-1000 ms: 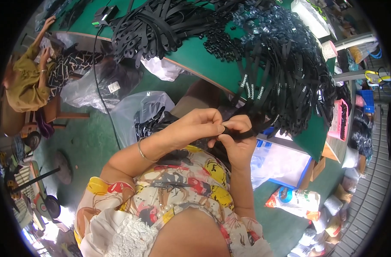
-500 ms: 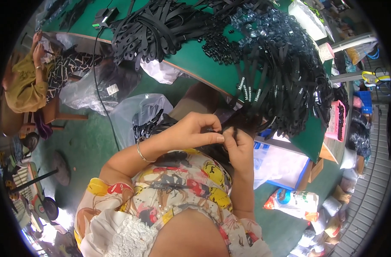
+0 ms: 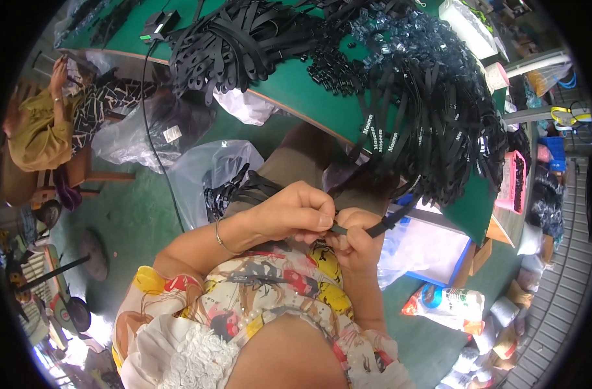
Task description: The person assembles plastic buckles onto black straps by hand at a workbench.
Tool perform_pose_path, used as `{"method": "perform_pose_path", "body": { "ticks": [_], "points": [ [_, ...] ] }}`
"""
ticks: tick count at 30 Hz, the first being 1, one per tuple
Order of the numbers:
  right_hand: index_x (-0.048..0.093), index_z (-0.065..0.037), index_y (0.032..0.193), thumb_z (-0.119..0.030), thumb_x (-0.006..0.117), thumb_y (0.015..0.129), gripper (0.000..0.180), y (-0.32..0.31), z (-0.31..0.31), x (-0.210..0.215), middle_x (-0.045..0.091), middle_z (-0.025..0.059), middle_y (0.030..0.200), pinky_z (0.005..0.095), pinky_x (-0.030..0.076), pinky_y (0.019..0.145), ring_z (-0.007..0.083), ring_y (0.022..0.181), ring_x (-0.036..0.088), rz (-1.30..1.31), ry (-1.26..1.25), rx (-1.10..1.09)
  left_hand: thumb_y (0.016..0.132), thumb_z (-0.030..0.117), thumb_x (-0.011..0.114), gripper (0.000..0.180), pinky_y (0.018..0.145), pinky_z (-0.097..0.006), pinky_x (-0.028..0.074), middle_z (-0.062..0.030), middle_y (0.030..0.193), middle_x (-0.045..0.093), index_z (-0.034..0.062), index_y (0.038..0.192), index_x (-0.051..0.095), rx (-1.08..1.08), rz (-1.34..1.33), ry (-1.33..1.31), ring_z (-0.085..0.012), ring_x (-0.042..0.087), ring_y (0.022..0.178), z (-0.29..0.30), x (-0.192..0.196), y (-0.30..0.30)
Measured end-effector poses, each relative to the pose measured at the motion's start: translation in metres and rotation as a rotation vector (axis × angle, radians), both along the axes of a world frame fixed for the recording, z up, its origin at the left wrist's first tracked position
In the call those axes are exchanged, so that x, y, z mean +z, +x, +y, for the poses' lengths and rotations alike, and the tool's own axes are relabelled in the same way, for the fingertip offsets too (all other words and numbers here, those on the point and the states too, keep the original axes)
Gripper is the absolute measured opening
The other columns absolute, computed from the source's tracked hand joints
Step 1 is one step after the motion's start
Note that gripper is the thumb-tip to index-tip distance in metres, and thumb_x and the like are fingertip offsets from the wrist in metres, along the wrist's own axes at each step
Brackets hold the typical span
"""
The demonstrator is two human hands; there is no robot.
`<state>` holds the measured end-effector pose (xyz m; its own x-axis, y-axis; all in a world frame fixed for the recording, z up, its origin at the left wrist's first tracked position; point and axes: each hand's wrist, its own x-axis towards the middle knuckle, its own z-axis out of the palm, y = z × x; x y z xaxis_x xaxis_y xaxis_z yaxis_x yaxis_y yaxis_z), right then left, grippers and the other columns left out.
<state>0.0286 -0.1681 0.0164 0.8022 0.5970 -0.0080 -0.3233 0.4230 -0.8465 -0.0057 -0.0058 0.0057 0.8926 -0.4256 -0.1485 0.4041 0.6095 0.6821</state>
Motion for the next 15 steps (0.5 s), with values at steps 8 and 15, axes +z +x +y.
{"method": "perform_pose_path", "body": {
  "ticks": [8, 15],
  "points": [
    [0.04, -0.002, 0.052, -0.013, 0.05, 0.078, 0.03, 0.0028, 0.0029, -0.0037, 0.041, 0.006, 0.051, 0.0259, 0.028, 0.04, 0.0121, 0.04, 0.034, 0.133, 0.191, -0.005, 0.079, 0.016, 0.057, 0.015, 0.041, -0.018, 0.03, -0.0025, 0.058, 0.051, 0.0028, 0.071, 0.054, 0.067, 0.112, -0.176, -0.0054, 0.041, 0.044, -0.0058, 0.0004, 0.0034],
    [0.04, -0.002, 0.051, -0.015, 0.05, 0.078, 0.032, 0.0017, 0.0012, -0.0065, 0.04, 0.0058, 0.051, 0.026, 0.026, 0.039, 0.0115, 0.038, 0.032, 0.198, 0.272, 0.043, 0.076, 0.019, 0.057, 0.023, 0.039, -0.02, 0.029, -0.0064, 0.051, 0.05, -0.0034, 0.073, 0.055, 0.111, 0.163, -0.176, -0.0077, 0.038, 0.038, -0.008, 0.0003, -0.0005]
  ]
}}
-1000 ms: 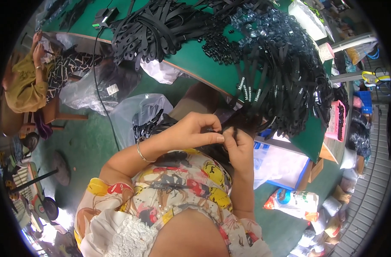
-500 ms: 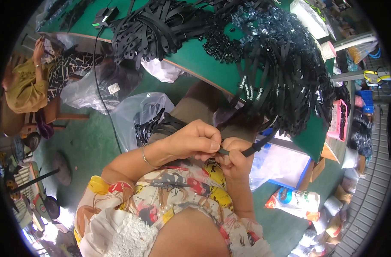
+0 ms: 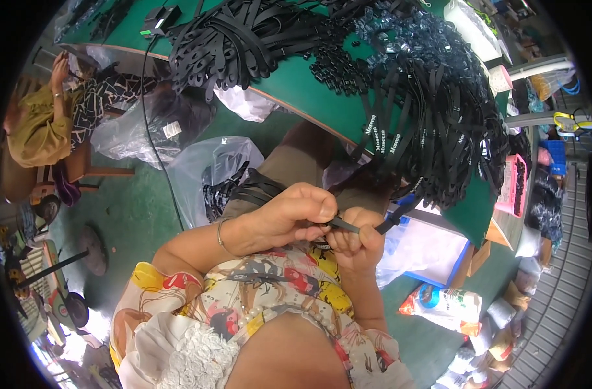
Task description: The person assembles plastic buckles onto black straps by hand at a workbench.
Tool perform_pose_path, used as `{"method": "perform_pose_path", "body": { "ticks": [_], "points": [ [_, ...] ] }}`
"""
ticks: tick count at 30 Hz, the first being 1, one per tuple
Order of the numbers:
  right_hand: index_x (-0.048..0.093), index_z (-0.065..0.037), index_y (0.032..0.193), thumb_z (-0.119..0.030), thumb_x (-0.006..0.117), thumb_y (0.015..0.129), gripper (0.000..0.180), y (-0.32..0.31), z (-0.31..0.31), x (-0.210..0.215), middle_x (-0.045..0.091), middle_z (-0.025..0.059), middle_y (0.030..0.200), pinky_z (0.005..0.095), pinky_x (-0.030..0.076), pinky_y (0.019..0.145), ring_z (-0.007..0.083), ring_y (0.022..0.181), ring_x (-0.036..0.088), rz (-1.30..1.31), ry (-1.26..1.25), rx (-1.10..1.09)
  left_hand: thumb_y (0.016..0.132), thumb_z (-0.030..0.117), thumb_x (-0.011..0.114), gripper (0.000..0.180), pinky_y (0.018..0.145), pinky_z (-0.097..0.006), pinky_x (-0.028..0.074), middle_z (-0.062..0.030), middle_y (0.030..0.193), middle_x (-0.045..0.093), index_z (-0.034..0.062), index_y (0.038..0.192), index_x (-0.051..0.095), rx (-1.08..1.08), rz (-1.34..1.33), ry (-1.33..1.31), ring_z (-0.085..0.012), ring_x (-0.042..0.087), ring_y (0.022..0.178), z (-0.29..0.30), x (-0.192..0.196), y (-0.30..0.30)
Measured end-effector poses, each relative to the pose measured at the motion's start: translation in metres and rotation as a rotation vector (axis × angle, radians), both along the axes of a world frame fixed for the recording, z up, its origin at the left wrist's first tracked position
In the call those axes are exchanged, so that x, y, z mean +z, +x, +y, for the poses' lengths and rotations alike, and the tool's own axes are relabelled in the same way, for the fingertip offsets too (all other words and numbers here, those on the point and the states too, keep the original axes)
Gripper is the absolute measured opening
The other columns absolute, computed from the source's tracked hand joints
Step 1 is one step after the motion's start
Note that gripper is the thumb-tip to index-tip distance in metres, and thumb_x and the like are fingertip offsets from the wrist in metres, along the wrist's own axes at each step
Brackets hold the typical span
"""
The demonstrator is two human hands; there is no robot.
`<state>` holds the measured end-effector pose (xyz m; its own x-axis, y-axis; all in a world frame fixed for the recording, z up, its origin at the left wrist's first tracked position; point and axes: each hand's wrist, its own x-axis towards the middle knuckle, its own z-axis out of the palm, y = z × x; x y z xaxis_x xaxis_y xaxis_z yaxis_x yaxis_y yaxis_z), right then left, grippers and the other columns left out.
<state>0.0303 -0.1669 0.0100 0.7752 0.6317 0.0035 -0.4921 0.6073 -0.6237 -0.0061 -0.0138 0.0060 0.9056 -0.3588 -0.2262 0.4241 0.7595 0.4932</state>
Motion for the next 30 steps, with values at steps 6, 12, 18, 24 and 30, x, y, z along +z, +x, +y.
{"method": "perform_pose_path", "body": {
  "ticks": [6, 12, 18, 24, 30],
  "points": [
    [0.04, -0.002, 0.05, -0.014, 0.05, 0.078, 0.032, 0.0, 0.0, 0.0, 0.039, 0.0058, 0.05, 0.0265, 0.026, 0.038, 0.0116, 0.037, 0.031, 0.025, 0.083, 0.014, 0.078, 0.019, 0.057, 0.02, 0.041, -0.019, 0.029, -0.0053, 0.055, 0.051, 0.0, 0.073, 0.055, 0.002, 0.01, -0.06, -0.0068, 0.04, 0.043, 0.0, 0.004, -0.004],
    [0.047, -0.002, 0.059, -0.004, 0.052, 0.076, 0.018, 0.003, -0.003, -0.001, 0.043, 0.0022, 0.059, 0.0232, 0.031, 0.047, 0.0089, 0.049, 0.038, -0.105, -0.288, -0.142, 0.089, 0.024, 0.049, 0.027, 0.042, -0.019, 0.029, -0.0045, 0.062, 0.053, 0.0006, 0.078, 0.054, -0.032, -0.079, 0.162, -0.006, 0.04, 0.046, 0.002, 0.007, 0.002],
    [0.064, -0.003, 0.088, 0.001, 0.075, 0.06, 0.03, 0.019, -0.004, 0.008, 0.05, -0.0002, 0.074, 0.0178, 0.035, 0.056, 0.0064, 0.063, 0.045, -0.462, -0.597, -0.204, 0.092, 0.032, 0.045, 0.033, 0.045, -0.019, 0.03, -0.0007, 0.066, 0.053, 0.003, 0.08, 0.055, -0.023, -0.096, 0.427, -0.0051, 0.041, 0.049, 0.009, 0.012, 0.005],
    [0.064, -0.001, 0.087, 0.005, 0.074, 0.056, 0.033, 0.022, -0.004, 0.0, 0.054, 0.0026, 0.076, 0.019, 0.039, 0.057, 0.0105, 0.066, 0.052, -0.72, -0.746, -0.289, 0.091, 0.026, 0.049, 0.026, 0.051, -0.019, 0.033, -0.0002, 0.07, 0.053, 0.002, 0.085, 0.056, -0.066, -0.183, 0.442, -0.0045, 0.044, 0.058, 0.015, 0.009, 0.004],
    [0.063, -0.001, 0.086, 0.0, 0.076, 0.058, 0.031, 0.018, -0.003, -0.016, 0.052, 0.0012, 0.075, 0.0185, 0.038, 0.057, 0.0079, 0.065, 0.05, -0.562, -0.564, -0.321, 0.09, 0.022, 0.051, 0.021, 0.052, -0.019, 0.034, -0.0003, 0.071, 0.054, 0.0016, 0.087, 0.057, -0.042, -0.283, 0.447, -0.0046, 0.043, 0.059, 0.018, 0.007, 0.004]
  ]
}}
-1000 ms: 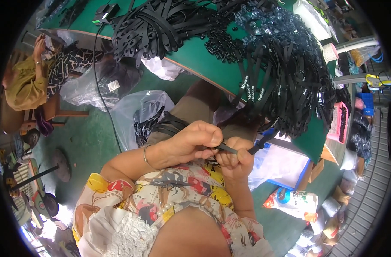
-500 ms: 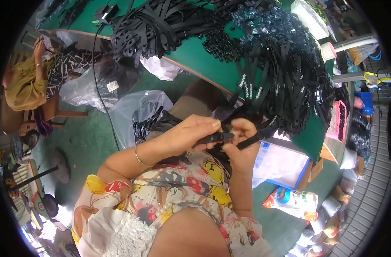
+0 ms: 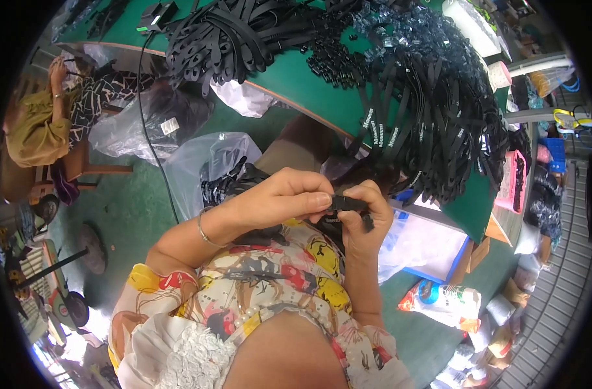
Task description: The person assembles plastic buckles onto black straps by hand at a workbench.
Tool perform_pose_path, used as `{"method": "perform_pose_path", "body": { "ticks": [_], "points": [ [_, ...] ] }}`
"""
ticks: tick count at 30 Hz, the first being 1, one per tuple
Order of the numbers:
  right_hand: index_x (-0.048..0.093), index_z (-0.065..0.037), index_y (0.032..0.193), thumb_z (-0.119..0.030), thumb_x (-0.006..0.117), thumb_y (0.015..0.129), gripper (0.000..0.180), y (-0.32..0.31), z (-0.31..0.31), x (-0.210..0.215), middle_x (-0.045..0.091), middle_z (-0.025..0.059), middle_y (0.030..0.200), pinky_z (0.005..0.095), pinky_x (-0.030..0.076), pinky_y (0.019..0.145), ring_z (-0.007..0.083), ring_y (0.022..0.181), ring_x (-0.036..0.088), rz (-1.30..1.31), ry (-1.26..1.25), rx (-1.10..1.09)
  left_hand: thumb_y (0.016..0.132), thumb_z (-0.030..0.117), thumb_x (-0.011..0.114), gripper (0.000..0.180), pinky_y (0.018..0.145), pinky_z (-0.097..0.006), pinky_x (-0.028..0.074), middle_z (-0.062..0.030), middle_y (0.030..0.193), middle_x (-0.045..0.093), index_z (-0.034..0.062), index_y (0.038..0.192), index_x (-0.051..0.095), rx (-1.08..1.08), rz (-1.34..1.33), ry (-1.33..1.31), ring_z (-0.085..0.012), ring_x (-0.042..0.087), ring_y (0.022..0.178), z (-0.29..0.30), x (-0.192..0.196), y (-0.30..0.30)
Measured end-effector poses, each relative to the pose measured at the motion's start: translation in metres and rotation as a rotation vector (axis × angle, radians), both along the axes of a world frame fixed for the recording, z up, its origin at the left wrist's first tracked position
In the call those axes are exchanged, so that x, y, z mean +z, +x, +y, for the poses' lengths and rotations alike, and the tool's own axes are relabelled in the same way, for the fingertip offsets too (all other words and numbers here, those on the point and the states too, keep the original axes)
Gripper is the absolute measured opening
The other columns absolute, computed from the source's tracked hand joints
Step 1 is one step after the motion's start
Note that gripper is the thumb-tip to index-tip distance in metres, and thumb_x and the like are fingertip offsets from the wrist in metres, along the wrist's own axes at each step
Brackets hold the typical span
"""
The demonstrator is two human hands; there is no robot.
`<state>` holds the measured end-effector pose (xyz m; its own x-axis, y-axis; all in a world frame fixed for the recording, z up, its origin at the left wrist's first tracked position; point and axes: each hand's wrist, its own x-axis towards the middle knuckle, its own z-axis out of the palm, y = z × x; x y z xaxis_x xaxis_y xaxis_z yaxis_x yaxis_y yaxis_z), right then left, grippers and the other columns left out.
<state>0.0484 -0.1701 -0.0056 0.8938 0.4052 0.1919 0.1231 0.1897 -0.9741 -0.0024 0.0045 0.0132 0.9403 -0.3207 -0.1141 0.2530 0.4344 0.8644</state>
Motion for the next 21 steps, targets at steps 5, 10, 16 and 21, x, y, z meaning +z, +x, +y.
{"method": "perform_pose_path", "body": {
  "ticks": [5, 10, 16, 21],
  "points": [
    [0.062, 0.0, 0.084, -0.01, 0.077, 0.065, 0.026, 0.004, 0.004, -0.001, 0.051, 0.0005, 0.075, 0.0182, 0.036, 0.056, 0.0062, 0.064, 0.047, -0.027, 0.015, -0.045, 0.088, 0.019, 0.055, 0.019, 0.053, -0.018, 0.038, -0.0037, 0.076, 0.058, 0.0014, 0.095, 0.056, 0.085, 0.201, -0.3, -0.0067, 0.047, 0.059, -0.002, -0.007, 0.001],
    [0.06, 0.001, 0.089, -0.007, 0.07, 0.073, 0.02, 0.003, 0.007, 0.004, 0.053, 0.0016, 0.077, 0.0199, 0.037, 0.059, 0.0073, 0.065, 0.046, -0.065, -0.211, -0.063, 0.088, 0.019, 0.056, 0.015, 0.065, -0.024, 0.043, -0.0057, 0.088, 0.059, 0.0056, 0.093, 0.054, 0.201, 0.316, -0.851, -0.011, 0.053, 0.072, -0.012, -0.032, 0.001],
    [0.058, 0.001, 0.093, -0.01, 0.053, 0.087, 0.013, 0.007, 0.005, 0.005, 0.058, 0.009, 0.08, 0.0269, 0.042, 0.064, 0.0154, 0.069, 0.053, -0.043, -0.405, 0.078, 0.091, 0.026, 0.05, 0.02, 0.072, -0.027, 0.041, -0.004, 0.082, 0.055, 0.0064, 0.097, 0.051, 0.427, 0.187, -0.454, -0.0122, 0.051, 0.077, -0.006, -0.017, 0.015],
    [0.056, -0.001, 0.098, -0.002, 0.055, 0.075, 0.023, 0.011, 0.007, 0.007, 0.059, 0.0159, 0.084, 0.0338, 0.045, 0.067, 0.0309, 0.076, 0.059, -0.222, -0.581, 0.096, 0.089, 0.022, 0.054, 0.022, 0.063, -0.022, 0.041, -0.0004, 0.079, 0.052, 0.003, 0.099, 0.049, 0.245, 0.073, -0.034, -0.0076, 0.047, 0.071, -0.007, 0.0, 0.01]
  ]
}}
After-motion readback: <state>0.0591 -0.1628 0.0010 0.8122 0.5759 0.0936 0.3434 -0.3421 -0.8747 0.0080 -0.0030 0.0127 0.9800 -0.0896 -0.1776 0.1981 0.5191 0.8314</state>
